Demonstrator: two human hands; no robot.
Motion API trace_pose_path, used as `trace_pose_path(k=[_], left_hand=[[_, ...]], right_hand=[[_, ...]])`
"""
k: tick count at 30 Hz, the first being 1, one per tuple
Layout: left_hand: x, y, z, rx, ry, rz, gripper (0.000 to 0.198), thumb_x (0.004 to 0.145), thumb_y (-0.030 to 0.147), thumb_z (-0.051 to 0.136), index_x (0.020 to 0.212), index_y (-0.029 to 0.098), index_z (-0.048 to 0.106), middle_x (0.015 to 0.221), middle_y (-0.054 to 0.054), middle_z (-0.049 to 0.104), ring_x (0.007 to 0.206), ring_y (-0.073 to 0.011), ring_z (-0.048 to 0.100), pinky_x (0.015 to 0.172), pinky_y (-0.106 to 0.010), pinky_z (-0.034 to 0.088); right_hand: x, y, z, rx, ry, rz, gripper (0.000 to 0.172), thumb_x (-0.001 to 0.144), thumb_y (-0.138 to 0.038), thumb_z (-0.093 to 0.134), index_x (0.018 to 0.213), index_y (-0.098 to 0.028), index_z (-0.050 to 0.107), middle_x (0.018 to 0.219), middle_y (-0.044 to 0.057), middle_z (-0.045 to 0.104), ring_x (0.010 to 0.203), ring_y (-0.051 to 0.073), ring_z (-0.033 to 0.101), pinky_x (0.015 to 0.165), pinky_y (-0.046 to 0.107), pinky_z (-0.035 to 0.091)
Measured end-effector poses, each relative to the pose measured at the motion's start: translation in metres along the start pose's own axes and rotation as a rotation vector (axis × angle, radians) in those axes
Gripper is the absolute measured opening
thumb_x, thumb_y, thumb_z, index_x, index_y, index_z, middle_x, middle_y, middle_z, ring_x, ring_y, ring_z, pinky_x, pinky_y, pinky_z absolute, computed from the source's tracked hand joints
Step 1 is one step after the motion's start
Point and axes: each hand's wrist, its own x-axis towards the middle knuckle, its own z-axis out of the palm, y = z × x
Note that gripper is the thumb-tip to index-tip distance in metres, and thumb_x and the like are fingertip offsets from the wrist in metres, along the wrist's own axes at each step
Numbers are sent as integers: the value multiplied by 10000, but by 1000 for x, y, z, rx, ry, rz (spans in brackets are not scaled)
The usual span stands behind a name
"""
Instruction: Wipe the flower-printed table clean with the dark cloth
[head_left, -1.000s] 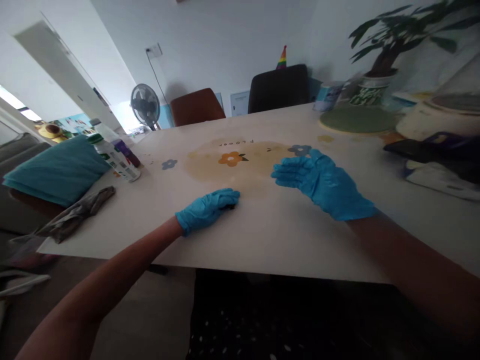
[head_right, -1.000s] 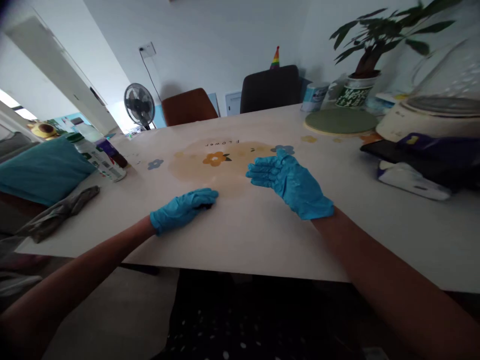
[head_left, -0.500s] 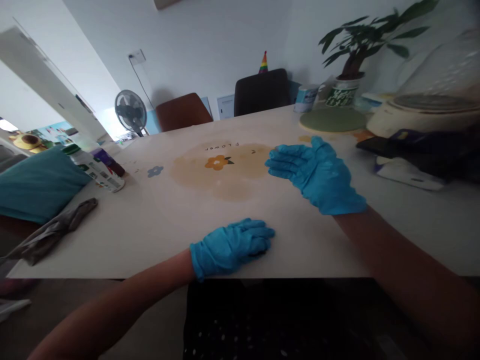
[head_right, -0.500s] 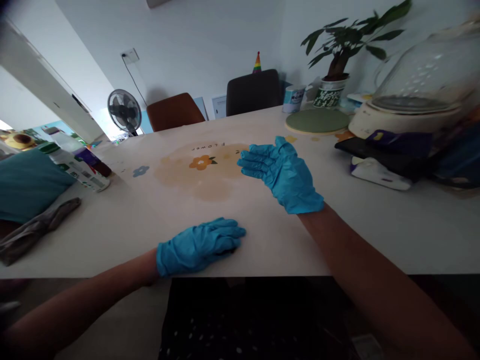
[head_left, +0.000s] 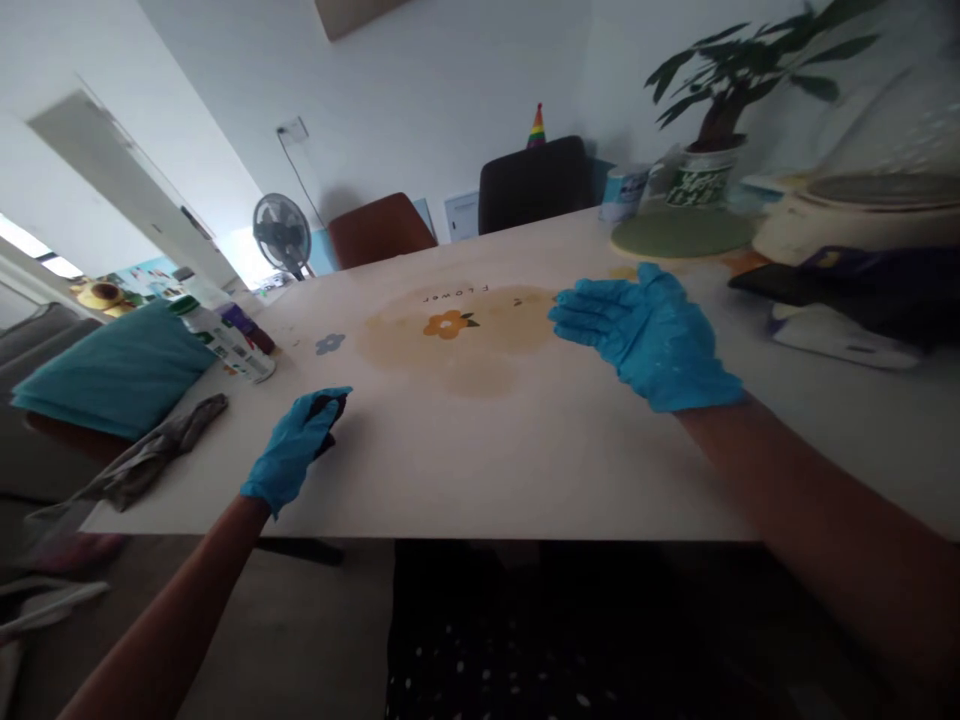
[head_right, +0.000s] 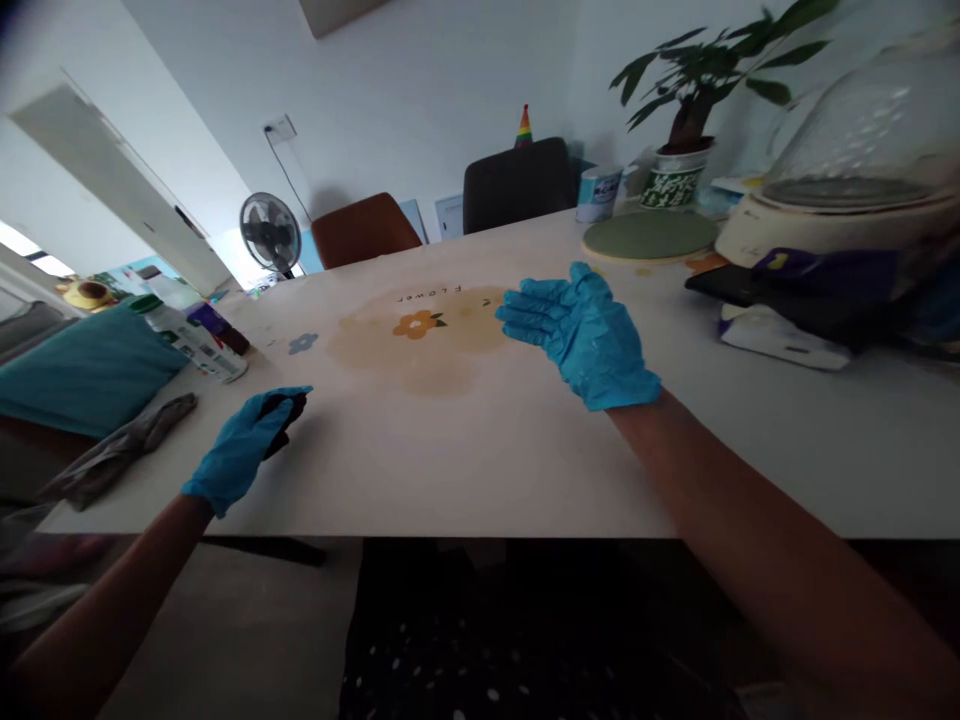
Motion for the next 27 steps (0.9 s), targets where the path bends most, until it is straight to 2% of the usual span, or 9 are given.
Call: trace_pose_path(k=[3, 6, 9, 12, 15, 18, 21, 24, 27], left_hand=[[-32, -11, -14, 144, -68, 100, 542, 952, 649, 634, 1353, 298, 731, 1475, -92, 725, 1355, -318, 687, 1025, -484, 661], [-51, -39, -13, 318, -130, 336, 487, 982, 581, 610, 1363, 301, 726, 1545, -68, 689, 1440, -324, 642, 1266, -581, 495], [-49, -63, 7, 404, -124, 534, 419, 1043, 527, 555, 1359, 311, 727, 1598, -54, 649, 1476, -326, 618, 1288, -597, 472], [-42, -56, 42, 431, -230, 715, 461, 1077, 483, 544, 1502, 335, 643, 1685, -43, 563, 1542, -312, 552, 1303, -572, 459], [-42, -14, 88, 422, -369, 885, 487, 1112, 445, 500, 1584, 349, 572, 1726, -43, 512, 1562, -294, 529, 1303, -541, 463], [-42, 44, 142, 403, -516, 986, 469, 1134, 445, 447, 1553, 302, 602, 1714, -81, 523, 1574, -310, 514, 1308, -549, 454], [-40, 99, 199, 356, -652, 1078, 495, 1144, 438, 395, 1543, 224, 596, 1719, -154, 500, 1613, -335, 455, 1344, -598, 381], [-47, 149, 253, 344, -730, 1143, 529, 1126, 453, 442, 1542, 159, 582, 1701, -223, 496, 1601, -385, 462, 1351, -632, 351], [-59, 191, 296, 367, -793, 1197, 578, 1114, 424, 470, 1572, 78, 547, 1699, -279, 470, 1601, -430, 442, 1366, -620, 320]], right_hand=[[6, -1, -4, 1, 26, 6, 513, 1122, -644, 422, 1013, -282, 770, 997, 69, 860, 1083, 329, 820, 1030, 621, 638], [8, -9, -5, 71, 59, -37, 493, 1133, -630, 393, 1047, -306, 755, 966, 49, 852, 1092, 316, 815, 997, 609, 652], [5, -25, -4, 148, 103, -70, 585, 1157, -622, 306, 1016, -251, 737, 922, 77, 845, 998, 276, 824, 981, 531, 671], [0, -45, -8, 162, 116, -108, 598, 1161, -633, 287, 1009, -250, 720, 916, 62, 845, 966, 254, 826, 987, 499, 676], [-10, -62, -19, 115, 128, -182, 604, 1153, -666, 288, 1033, -267, 725, 944, 41, 847, 997, 254, 827, 1031, 523, 658], [-22, -73, -38, 63, 168, -224, 610, 1141, -684, 308, 1026, -256, 728, 982, 59, 847, 1033, 271, 822, 1093, 555, 623], [-32, -83, -59, 32, 214, -238, 558, 1116, -688, 387, 1029, -258, 732, 1036, 87, 845, 1118, 296, 807, 1120, 561, 606], [-39, -90, -78, 16, 241, -253, 508, 1094, -683, 447, 1036, -273, 741, 1058, 92, 848, 1178, 313, 793, 1103, 567, 618], [-44, -95, -90, 27, 268, -285, 522, 1074, -710, 470, 1032, -272, 750, 1036, 89, 856, 1159, 322, 801, 1090, 584, 626]])
